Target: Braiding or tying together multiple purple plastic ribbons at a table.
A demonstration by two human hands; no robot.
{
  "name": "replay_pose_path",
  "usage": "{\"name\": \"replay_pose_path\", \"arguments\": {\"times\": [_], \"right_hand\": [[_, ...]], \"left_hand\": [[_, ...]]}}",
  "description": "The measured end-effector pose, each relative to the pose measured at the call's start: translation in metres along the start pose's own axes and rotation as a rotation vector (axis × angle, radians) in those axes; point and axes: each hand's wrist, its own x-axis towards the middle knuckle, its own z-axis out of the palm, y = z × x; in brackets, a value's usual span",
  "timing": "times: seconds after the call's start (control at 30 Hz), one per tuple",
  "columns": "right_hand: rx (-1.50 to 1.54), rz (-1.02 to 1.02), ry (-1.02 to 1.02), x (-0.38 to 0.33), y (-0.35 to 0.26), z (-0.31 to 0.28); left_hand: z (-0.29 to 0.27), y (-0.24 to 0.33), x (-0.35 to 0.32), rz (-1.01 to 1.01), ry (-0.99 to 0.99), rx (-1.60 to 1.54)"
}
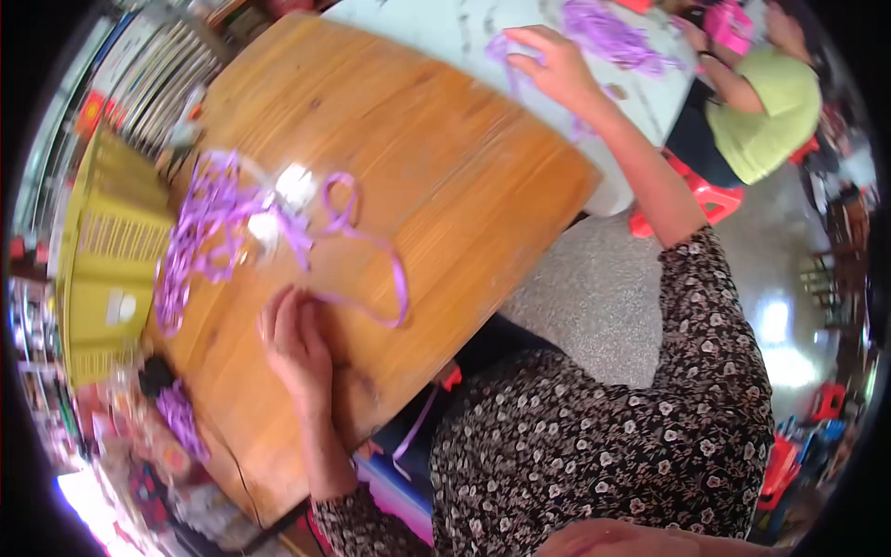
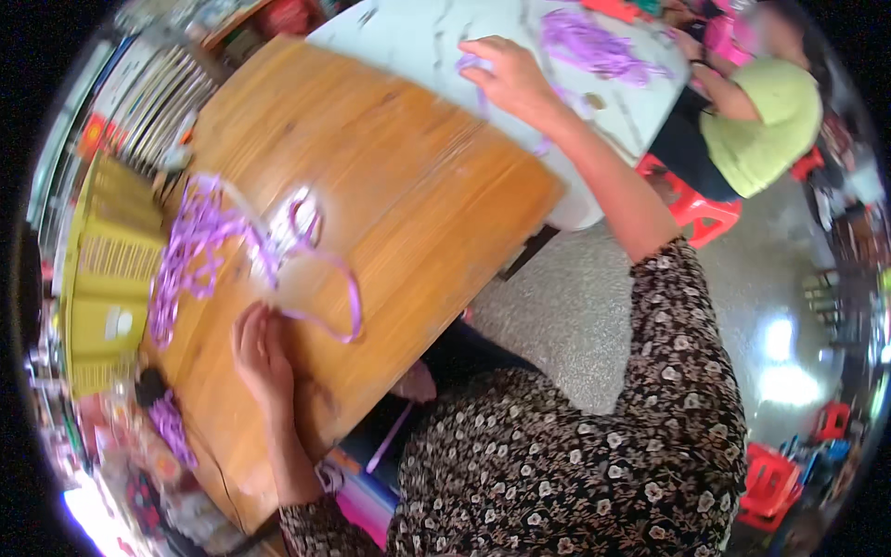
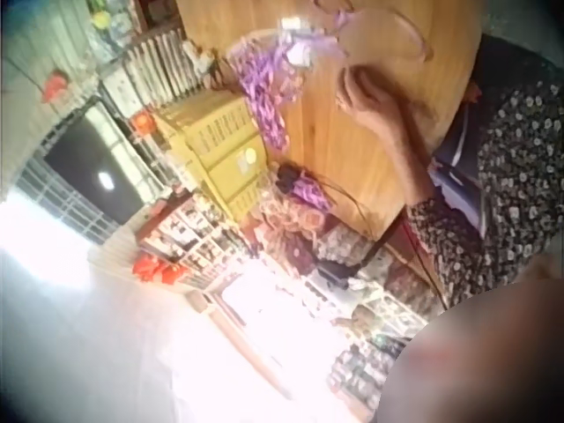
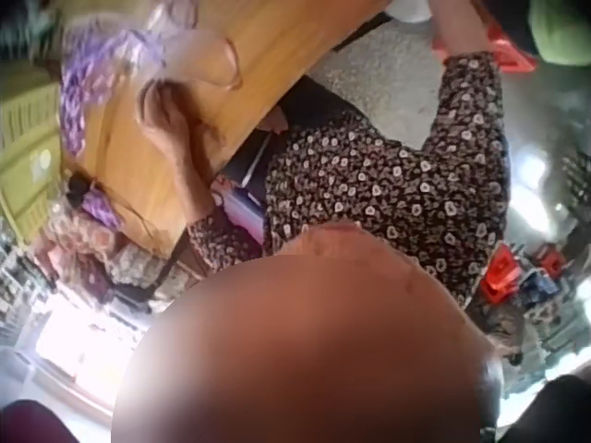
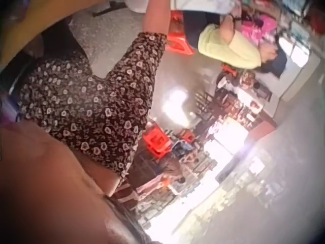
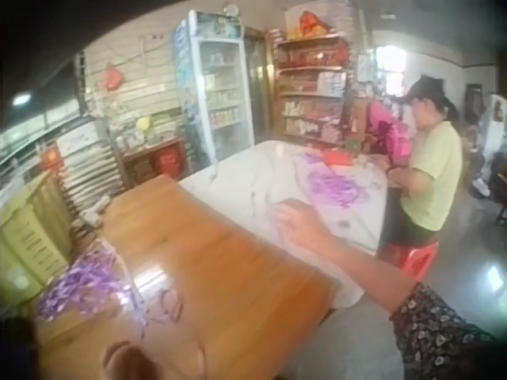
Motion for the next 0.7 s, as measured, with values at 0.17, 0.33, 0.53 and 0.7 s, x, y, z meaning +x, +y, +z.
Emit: {"name": "replay_pose_path", "arguments": {"times": [0.17,0.33,0.53,0.7], "right_hand": [[0.590,0.091,-0.364,0.002,-0.110,0.022],[0.624,-0.317,-0.570,0.001,-0.217,0.057],[0.602,-0.514,-0.598,-0.007,-0.307,0.101],[0.439,-0.502,-0.661,-0.016,-0.315,0.128]], "left_hand": [[-0.014,-0.038,0.003,-0.423,0.357,-0.398],[-0.031,-0.069,0.013,-0.598,0.637,-0.632],[-0.039,-0.093,0.005,-0.636,0.750,-0.634],[-0.034,-0.082,0.006,-0.652,0.702,-0.775]]}}
